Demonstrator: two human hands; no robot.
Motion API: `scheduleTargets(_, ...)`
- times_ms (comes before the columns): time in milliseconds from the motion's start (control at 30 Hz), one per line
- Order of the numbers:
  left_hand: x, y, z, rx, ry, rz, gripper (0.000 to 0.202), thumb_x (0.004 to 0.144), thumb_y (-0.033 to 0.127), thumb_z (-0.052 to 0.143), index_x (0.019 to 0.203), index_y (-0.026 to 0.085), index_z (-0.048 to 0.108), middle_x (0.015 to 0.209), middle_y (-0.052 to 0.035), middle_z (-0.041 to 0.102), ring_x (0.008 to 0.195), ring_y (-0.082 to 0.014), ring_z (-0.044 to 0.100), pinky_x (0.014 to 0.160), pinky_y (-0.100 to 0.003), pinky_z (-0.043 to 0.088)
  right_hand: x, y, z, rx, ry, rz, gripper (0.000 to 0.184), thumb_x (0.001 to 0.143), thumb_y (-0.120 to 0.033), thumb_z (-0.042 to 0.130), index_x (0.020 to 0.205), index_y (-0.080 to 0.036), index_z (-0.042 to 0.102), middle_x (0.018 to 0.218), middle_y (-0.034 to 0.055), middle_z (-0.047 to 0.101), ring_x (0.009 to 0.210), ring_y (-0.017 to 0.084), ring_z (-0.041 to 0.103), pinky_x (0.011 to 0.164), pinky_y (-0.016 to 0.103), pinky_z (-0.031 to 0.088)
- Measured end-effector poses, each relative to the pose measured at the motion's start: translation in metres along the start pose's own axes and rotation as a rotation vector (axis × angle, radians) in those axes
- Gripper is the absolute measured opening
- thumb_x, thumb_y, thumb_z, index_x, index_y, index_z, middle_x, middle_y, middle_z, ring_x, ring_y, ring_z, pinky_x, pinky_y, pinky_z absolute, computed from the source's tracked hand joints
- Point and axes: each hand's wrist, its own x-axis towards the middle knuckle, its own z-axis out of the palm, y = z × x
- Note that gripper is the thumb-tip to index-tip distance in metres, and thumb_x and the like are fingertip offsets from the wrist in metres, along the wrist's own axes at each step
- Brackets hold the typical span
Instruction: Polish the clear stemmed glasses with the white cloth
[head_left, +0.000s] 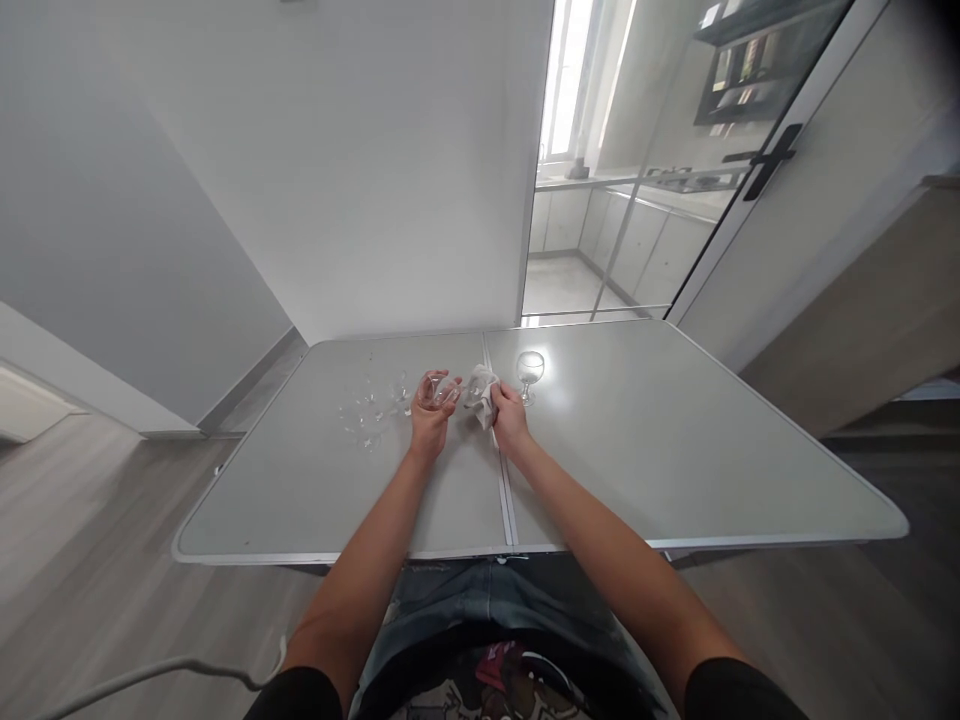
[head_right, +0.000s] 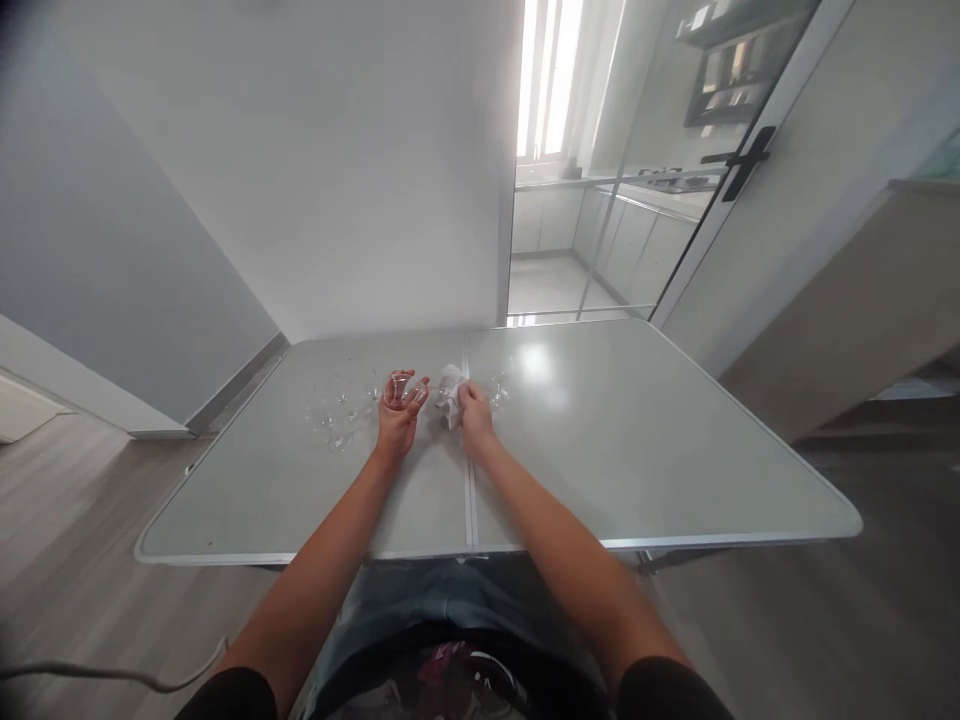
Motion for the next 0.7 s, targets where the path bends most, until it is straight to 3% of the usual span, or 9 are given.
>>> scheduleTargets(133, 0.005, 0.002, -0.004, 0.015, 0.052, 0.061, 0.066, 0.06, 0.032, 0.096, 0.117, 0.033, 0.065, 0.14, -0.002, 0.054, 0.126, -0.0264, 0.063, 0.108, -0.038, 0.051, -0.004, 0.004, 0.003, -0.011, -0.041, 0.109, 0.036, 0.071, -0.053, 0.076, 0.075, -0.02, 0.061, 0.068, -0.0012, 0.059, 0.062, 0.012, 0.054, 0.057, 0.024, 0.044)
scheduleTargets(233, 0.005, 0.002, -0.005, 0.019, 0.059, 0.072, 0.065, 0.06, 0.032, 0.096, 0.118, 0.034, 0.065, 0.141, -0.0018, 0.055, 0.125, -0.0264, 0.064, 0.107, -0.038, 0.051, -0.008, 0.001, 0.005, -0.033, -0.009, 0.039, 0.034, 0.076, -0.052, 0.073, 0.074, -0.021, 0.061, 0.066, -0.0021, 0.056, 0.06, 0.011, 0.05, 0.054, 0.023, 0.041)
scheduleTargets(367, 0.002, -0.001, -0.004, 0.029, -0.029, -0.001, 0.073, 0.055, 0.035, 0.098, 0.119, 0.031, 0.065, 0.138, -0.0052, 0.058, 0.123, -0.0296, 0.064, 0.104, -0.039, 0.054, -0.003, -0.002, 0.003, 0.005, 0.057, -0.04, 0.035, 0.078, -0.054, 0.071, 0.075, -0.022, 0.059, 0.067, -0.0033, 0.054, 0.061, 0.01, 0.048, 0.055, 0.022, 0.041)
scheduleTargets(533, 0.005, -0.002, -0.007, 0.014, -0.019, 0.027, 0.07, 0.057, 0.031, 0.097, 0.119, 0.033, 0.066, 0.142, -0.0036, 0.056, 0.125, -0.0287, 0.063, 0.108, -0.04, 0.051, 0.0, 0.005, 0.002, 0.067, 0.035, 0.16, 0.03, 0.072, -0.047, 0.076, 0.073, -0.021, 0.06, 0.067, -0.0015, 0.058, 0.061, 0.012, 0.052, 0.056, 0.024, 0.044)
scheduleTargets(700, 0.009, -0.003, -0.012, 0.016, 0.065, 0.094, 0.065, 0.062, 0.028, 0.095, 0.12, 0.035, 0.066, 0.145, -0.0023, 0.053, 0.129, -0.0281, 0.061, 0.112, -0.043, 0.047, -0.013, 0.001, 0.006, -0.016, -0.158, 0.392, 0.022, 0.068, -0.035, 0.074, 0.069, -0.018, 0.06, 0.063, 0.0003, 0.06, 0.059, 0.014, 0.053, 0.054, 0.025, 0.041)
